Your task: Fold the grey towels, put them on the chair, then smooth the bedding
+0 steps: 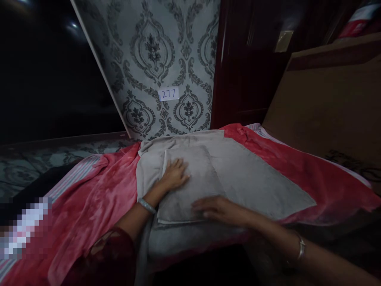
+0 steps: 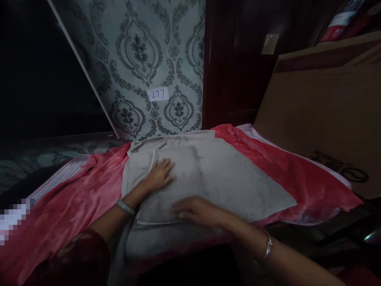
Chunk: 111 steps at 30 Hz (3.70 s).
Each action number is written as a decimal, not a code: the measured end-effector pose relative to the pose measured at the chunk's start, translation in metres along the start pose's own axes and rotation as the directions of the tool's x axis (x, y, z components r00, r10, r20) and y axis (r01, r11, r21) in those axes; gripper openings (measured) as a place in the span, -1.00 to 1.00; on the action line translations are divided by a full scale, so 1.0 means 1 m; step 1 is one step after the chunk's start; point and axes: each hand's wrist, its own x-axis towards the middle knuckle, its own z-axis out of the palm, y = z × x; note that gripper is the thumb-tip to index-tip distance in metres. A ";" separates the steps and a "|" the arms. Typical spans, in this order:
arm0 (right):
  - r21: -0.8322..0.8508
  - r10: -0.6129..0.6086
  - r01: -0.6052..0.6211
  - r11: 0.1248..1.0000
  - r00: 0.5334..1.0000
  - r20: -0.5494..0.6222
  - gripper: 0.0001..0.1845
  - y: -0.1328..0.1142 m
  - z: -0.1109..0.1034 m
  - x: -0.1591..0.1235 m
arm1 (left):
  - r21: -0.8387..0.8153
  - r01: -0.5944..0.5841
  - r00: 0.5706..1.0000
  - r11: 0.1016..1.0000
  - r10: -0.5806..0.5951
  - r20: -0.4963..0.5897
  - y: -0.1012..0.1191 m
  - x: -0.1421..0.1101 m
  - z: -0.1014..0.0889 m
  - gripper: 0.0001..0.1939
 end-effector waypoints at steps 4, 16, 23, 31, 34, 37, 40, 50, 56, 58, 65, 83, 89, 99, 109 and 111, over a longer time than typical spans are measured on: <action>-0.224 0.104 -0.203 0.953 0.916 -0.388 -0.44 0.049 -0.049 0.042 | -0.095 -0.279 0.960 0.956 0.280 0.001 0.031 -0.025 0.001 -0.30; -0.568 0.237 -0.337 0.751 0.940 -0.244 -0.40 0.120 -0.046 0.095 | -0.153 -0.231 0.973 0.961 0.229 -0.033 0.043 -0.045 0.020 -0.30; -0.619 0.244 -0.265 0.739 0.962 -0.120 -0.35 0.128 -0.073 0.146 | -0.177 -0.249 0.967 0.952 0.233 -0.104 0.044 -0.053 0.020 -0.36; -0.584 0.267 -0.267 0.767 0.960 -0.089 -0.33 0.153 -0.083 0.192 | -0.269 -0.242 0.970 0.932 0.242 -0.034 0.040 -0.053 0.016 -0.36; -0.585 0.234 -0.243 0.774 0.968 -0.092 -0.35 0.148 -0.080 0.206 | -0.314 -0.233 0.971 0.920 0.240 -0.016 0.038 -0.052 0.014 -0.35; -0.582 0.121 -0.108 0.806 0.992 -0.016 -0.34 0.141 -0.071 0.225 | -0.352 -0.230 0.969 0.907 0.248 0.004 0.037 -0.052 0.014 -0.34; -0.565 0.109 -0.056 0.823 0.992 0.060 -0.34 0.143 -0.063 0.240 | -0.385 -0.232 0.965 0.893 0.260 0.023 0.035 -0.053 0.013 -0.32; -0.521 0.107 -0.075 0.850 0.994 0.032 -0.34 0.159 -0.063 0.246 | -0.442 -0.365 0.904 0.819 0.425 0.041 0.041 -0.062 -0.002 -0.33; -0.549 0.130 -0.097 0.831 0.991 0.023 -0.35 0.156 -0.062 0.244 | -0.478 -0.408 0.871 0.778 0.489 0.052 0.056 -0.089 -0.002 -0.35; -0.554 0.126 -0.093 0.827 0.992 0.022 -0.35 0.154 -0.061 0.243 | -0.513 -0.393 0.865 0.763 0.496 0.073 0.063 -0.105 -0.003 -0.36; -0.610 0.248 -0.211 0.764 0.968 -0.024 -0.41 0.119 -0.066 0.238 | -0.762 -0.205 0.915 0.614 0.397 0.073 0.060 -0.140 -0.016 -0.50; -0.495 0.004 -0.025 0.869 0.999 -0.043 -0.13 0.002 0.079 0.031 | -0.276 0.065 0.993 0.959 -0.089 -0.077 -0.039 -0.043 0.042 -0.43; -0.450 0.065 -0.099 0.887 0.994 -0.092 -0.27 -0.002 0.084 0.018 | -0.283 0.144 0.966 0.948 -0.197 -0.170 -0.038 -0.043 0.039 -0.47; -0.433 0.035 -0.136 0.891 0.972 -0.233 -0.41 0.000 0.088 0.008 | -0.843 0.194 0.864 0.502 -0.494 -0.095 0.010 -0.145 0.027 -0.33; -0.484 -0.027 -0.157 0.861 0.936 -0.351 -0.44 -0.010 0.105 0.026 | -0.881 -0.110 0.681 -0.460 -0.680 0.270 0.076 -0.178 0.016 -0.43; -0.459 -0.063 -0.123 0.880 0.927 -0.370 -0.47 -0.006 0.102 0.023 | -0.856 -0.145 0.740 -0.496 -0.629 0.239 0.086 -0.175 0.015 -0.55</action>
